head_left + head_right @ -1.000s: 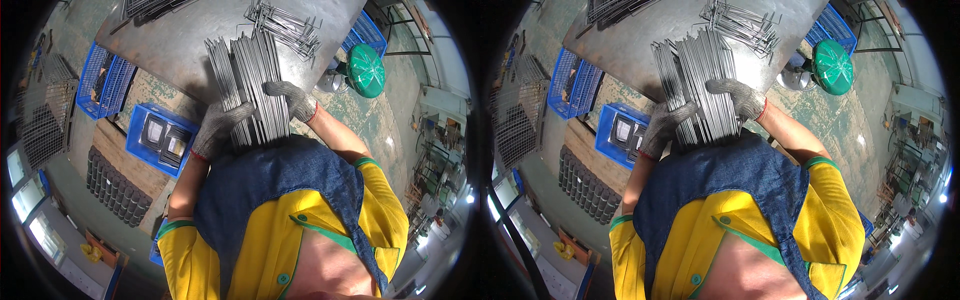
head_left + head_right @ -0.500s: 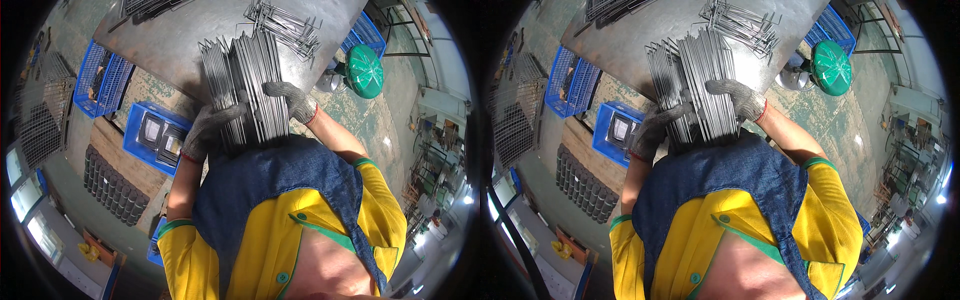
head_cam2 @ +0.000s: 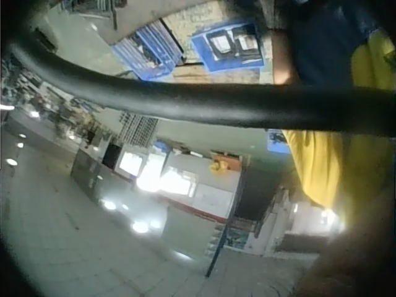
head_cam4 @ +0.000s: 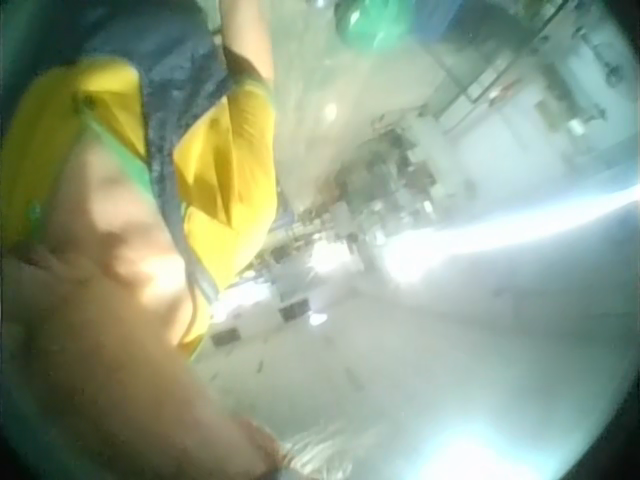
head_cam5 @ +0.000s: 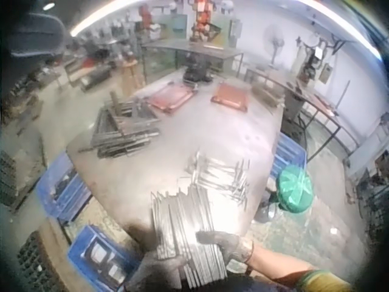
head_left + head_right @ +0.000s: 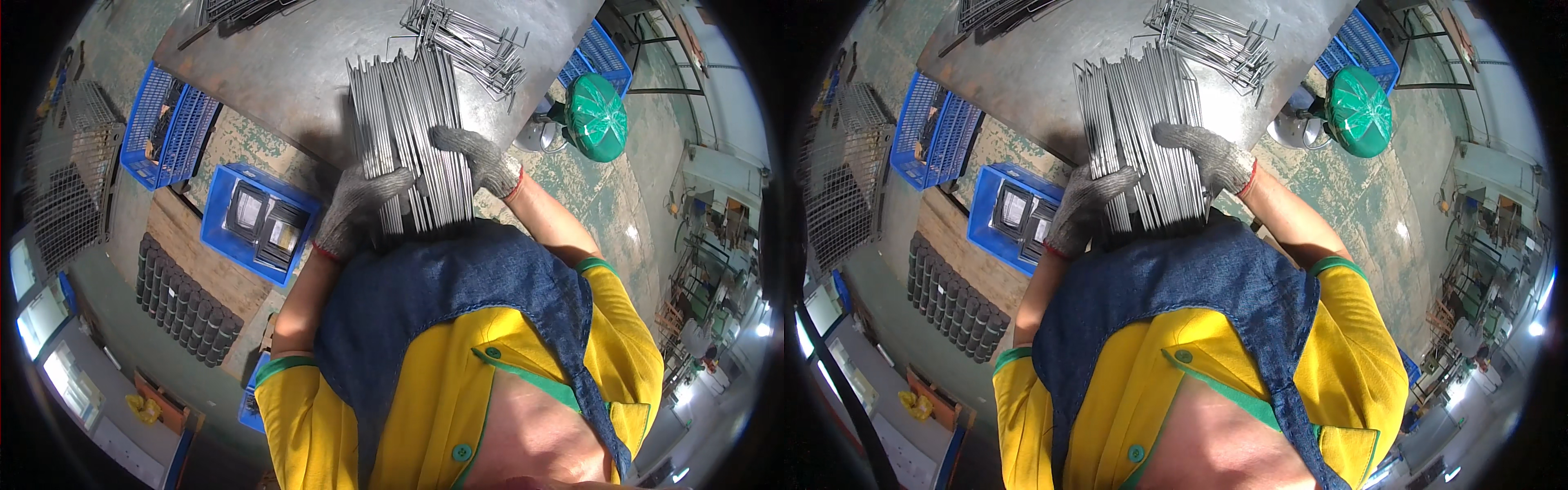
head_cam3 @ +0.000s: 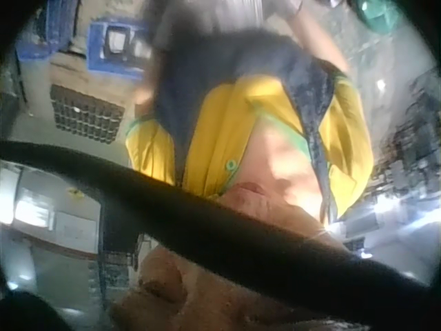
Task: The person picks up stacks of rectangular metal wire frames from a blue plastic crate and a cardboard box. They align the frames by hand and place them onto a metal workbench, creating a neat pile.
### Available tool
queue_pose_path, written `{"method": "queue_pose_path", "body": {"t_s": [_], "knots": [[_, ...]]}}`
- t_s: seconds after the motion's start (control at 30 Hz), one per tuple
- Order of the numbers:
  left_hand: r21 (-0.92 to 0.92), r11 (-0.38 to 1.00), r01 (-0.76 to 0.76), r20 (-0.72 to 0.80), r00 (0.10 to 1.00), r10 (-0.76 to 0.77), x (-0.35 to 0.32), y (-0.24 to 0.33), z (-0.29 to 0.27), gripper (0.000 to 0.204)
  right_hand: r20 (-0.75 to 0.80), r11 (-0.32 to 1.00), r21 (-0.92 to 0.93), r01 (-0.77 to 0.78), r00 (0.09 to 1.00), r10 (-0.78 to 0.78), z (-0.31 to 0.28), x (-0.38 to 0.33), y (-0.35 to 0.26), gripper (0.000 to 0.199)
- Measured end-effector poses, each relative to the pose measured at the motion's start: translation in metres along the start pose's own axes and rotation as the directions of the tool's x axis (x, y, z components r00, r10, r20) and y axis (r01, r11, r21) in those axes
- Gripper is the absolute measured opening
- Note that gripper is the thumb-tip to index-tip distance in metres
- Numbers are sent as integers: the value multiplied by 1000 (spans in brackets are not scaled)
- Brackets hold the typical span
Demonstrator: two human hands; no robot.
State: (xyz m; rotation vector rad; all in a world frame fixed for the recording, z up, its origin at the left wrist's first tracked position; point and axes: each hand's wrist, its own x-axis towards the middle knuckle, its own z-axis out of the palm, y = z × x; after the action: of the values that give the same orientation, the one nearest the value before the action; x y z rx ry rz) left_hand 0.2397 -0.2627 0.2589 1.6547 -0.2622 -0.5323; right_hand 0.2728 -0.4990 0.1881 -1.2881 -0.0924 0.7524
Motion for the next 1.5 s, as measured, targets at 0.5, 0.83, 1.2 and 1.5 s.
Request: {"method": "queue_pose_path", "body": {"t_s": [0.5,0.83,1.2,1.5], "knots": [[-144,943,300,5,953,-303,4,14,3,20,-249,982,134,131,964,-94,9,2,3,40],[-615,730,298,95,947,-306,-10,-8,-4,28,-78,673,739,39,997,27,50,-3,-46,52],[-150,982,115,-153,978,-138,-6,-2,0,31,89,642,763,-72,996,6,55,-1,-54,60],[-588,771,244,-49,941,-335,-14,19,-5,33,13,662,749,-31,999,32,57,0,-51,62]]}}
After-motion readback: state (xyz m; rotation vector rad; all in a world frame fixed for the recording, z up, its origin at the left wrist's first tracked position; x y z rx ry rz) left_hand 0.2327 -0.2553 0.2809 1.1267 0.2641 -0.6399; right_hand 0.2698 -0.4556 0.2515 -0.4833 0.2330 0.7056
